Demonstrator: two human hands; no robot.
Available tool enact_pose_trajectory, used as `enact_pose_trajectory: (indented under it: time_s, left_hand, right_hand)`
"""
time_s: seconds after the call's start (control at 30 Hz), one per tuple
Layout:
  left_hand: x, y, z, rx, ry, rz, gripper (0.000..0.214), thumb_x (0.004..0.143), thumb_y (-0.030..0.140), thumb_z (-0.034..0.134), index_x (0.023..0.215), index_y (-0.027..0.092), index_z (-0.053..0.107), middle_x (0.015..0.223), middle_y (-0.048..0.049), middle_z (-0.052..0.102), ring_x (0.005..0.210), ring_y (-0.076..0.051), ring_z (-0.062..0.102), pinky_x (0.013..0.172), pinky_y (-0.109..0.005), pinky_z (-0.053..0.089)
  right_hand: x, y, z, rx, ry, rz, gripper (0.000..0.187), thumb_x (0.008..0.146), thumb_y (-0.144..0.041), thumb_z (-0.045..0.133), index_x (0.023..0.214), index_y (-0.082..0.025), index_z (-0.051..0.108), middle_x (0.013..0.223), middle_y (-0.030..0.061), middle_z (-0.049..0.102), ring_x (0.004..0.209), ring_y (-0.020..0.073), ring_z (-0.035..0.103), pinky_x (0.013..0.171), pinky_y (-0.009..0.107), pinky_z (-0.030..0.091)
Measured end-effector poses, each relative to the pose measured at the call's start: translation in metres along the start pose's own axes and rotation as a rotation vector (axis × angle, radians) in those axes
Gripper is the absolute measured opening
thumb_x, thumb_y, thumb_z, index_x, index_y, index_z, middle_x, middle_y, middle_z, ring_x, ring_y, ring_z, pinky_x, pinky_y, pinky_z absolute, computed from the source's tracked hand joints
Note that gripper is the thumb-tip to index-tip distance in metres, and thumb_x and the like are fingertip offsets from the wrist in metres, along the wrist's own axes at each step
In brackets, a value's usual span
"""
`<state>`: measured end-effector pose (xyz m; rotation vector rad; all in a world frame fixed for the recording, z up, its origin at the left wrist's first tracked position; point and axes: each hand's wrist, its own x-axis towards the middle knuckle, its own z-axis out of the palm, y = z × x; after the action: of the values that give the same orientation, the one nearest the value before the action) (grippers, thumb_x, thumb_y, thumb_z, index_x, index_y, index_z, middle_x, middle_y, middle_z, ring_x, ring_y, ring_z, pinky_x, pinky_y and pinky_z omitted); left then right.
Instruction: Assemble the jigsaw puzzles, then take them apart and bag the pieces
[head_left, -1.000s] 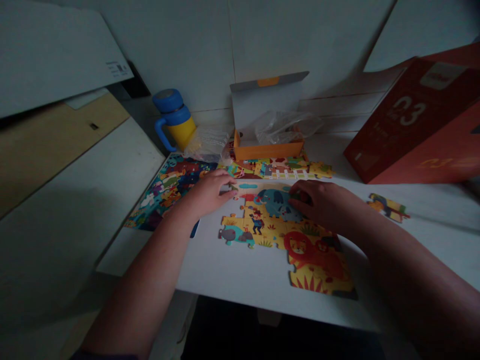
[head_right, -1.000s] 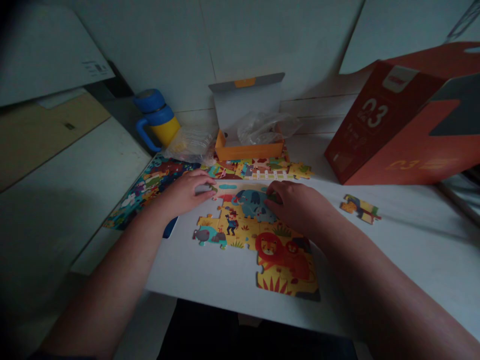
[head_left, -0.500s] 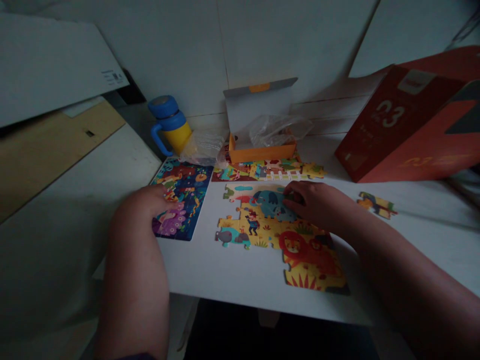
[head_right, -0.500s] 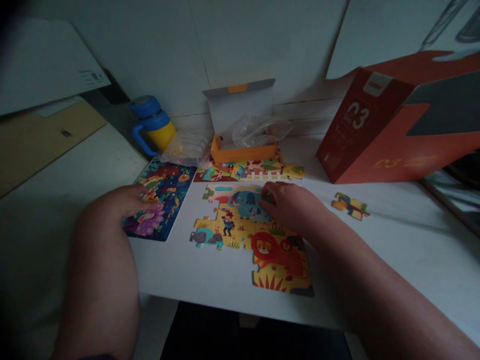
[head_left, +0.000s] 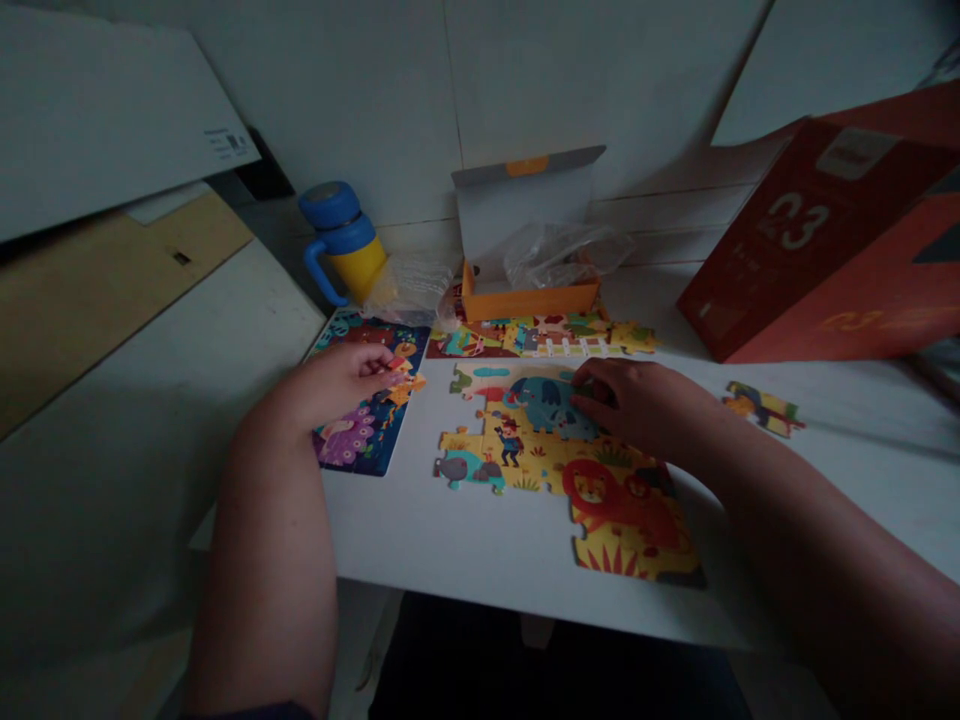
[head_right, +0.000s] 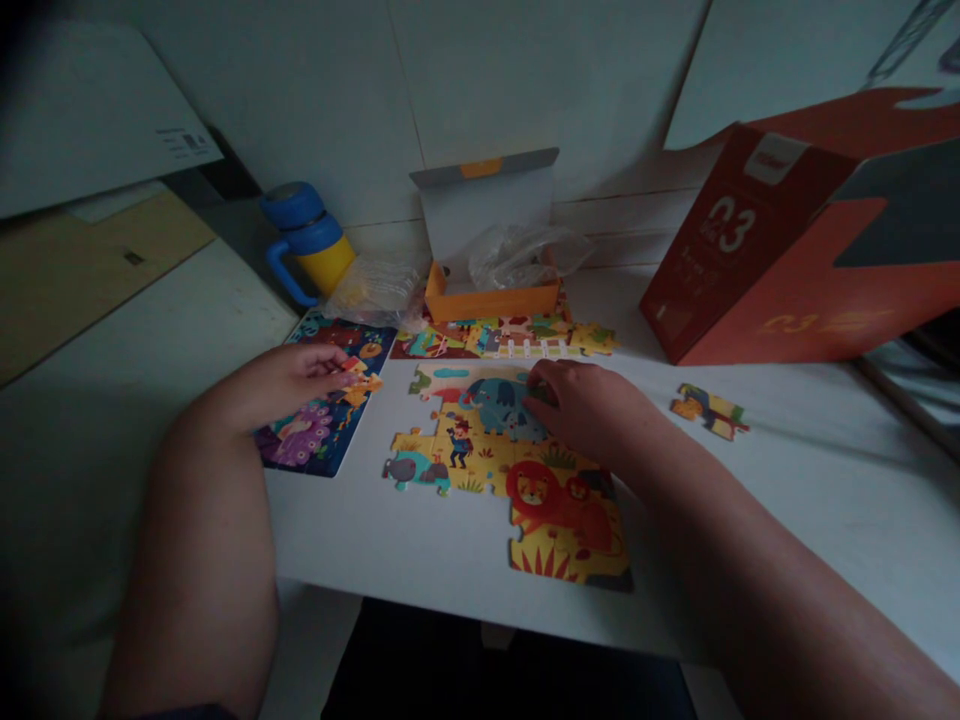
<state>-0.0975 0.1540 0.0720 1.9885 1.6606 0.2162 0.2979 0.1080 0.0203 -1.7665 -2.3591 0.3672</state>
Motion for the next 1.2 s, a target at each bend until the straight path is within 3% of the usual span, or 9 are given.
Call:
enact_pose_trajectory:
  time_s: [0.17, 0.33, 0.53, 0.7, 1.0, 1.2]
  left_hand:
    - [0.001, 0.025, 0.019, -0.136, -0.104, 0.192, 0.029, 0.092, 0.052, 0.067, 0.102, 0.025, 0.072, 0.097, -0.0019, 0.076, 0.092, -0.023, 0.072, 0.081, -0.034, 0.056]
    - [0.008, 0.031, 0.040, -0.269, -0.140, 0.236, 0.029, 0.092, 0.041, 0.069, 0.118, 0.028, 0.067, 0.091, -0.0012, 0.072, 0.085, -0.021, 0.071, 0.072, -0.032, 0.055]
    - [0.014, 0.037, 0.050, -0.323, -0.170, 0.328, 0.013, 0.093, 0.034, 0.071, 0.102, 0.024, 0.069, 0.092, -0.0021, 0.073, 0.085, -0.019, 0.070, 0.074, -0.033, 0.055]
    - [0.014, 0.045, 0.052, -0.285, -0.188, 0.328, 0.010, 0.092, 0.031, 0.072, 0.100, 0.025, 0.070, 0.090, -0.0012, 0.073, 0.083, -0.019, 0.070, 0.074, -0.033, 0.054]
    - [0.023, 0.032, 0.067, -0.249, -0.121, 0.397, 0.012, 0.094, 0.031, 0.072, 0.105, 0.025, 0.072, 0.098, -0.0023, 0.073, 0.090, -0.020, 0.068, 0.079, -0.033, 0.054]
    - [0.025, 0.027, 0.065, -0.228, -0.103, 0.416, 0.013, 0.095, 0.028, 0.073, 0.107, 0.023, 0.072, 0.099, -0.0023, 0.073, 0.090, -0.018, 0.067, 0.079, -0.031, 0.053]
  right_hand:
    - [0.000, 0.001, 0.000, -0.005, 0.003, -0.006, 0.030, 0.098, -0.043, 0.060, 0.116, -0.023, 0.072, 0.087, 0.0054, 0.076, 0.069, 0.0207, 0.065, 0.061, 0.031, 0.040]
    - [0.000, 0.001, 0.000, -0.005, 0.006, -0.014, 0.030, 0.097, -0.043, 0.061, 0.117, -0.023, 0.073, 0.088, 0.0058, 0.077, 0.069, 0.0202, 0.065, 0.061, 0.030, 0.040]
    - [0.000, 0.001, 0.000, -0.016, 0.005, -0.002, 0.030, 0.097, -0.044, 0.062, 0.115, -0.024, 0.073, 0.086, 0.0051, 0.076, 0.069, 0.0211, 0.065, 0.060, 0.032, 0.039]
    - [0.000, 0.000, -0.001, -0.013, -0.021, -0.001, 0.032, 0.098, -0.044, 0.060, 0.118, -0.023, 0.073, 0.088, 0.0049, 0.076, 0.071, 0.0210, 0.065, 0.061, 0.032, 0.040]
    - [-0.001, 0.000, -0.001, -0.011, -0.012, 0.003, 0.031, 0.097, -0.043, 0.062, 0.118, -0.024, 0.073, 0.086, 0.0047, 0.076, 0.069, 0.0203, 0.064, 0.060, 0.031, 0.038]
    - [0.000, -0.001, -0.002, -0.017, -0.018, 0.003, 0.032, 0.097, -0.044, 0.061, 0.119, -0.024, 0.073, 0.087, 0.0045, 0.076, 0.069, 0.0200, 0.064, 0.060, 0.031, 0.038]
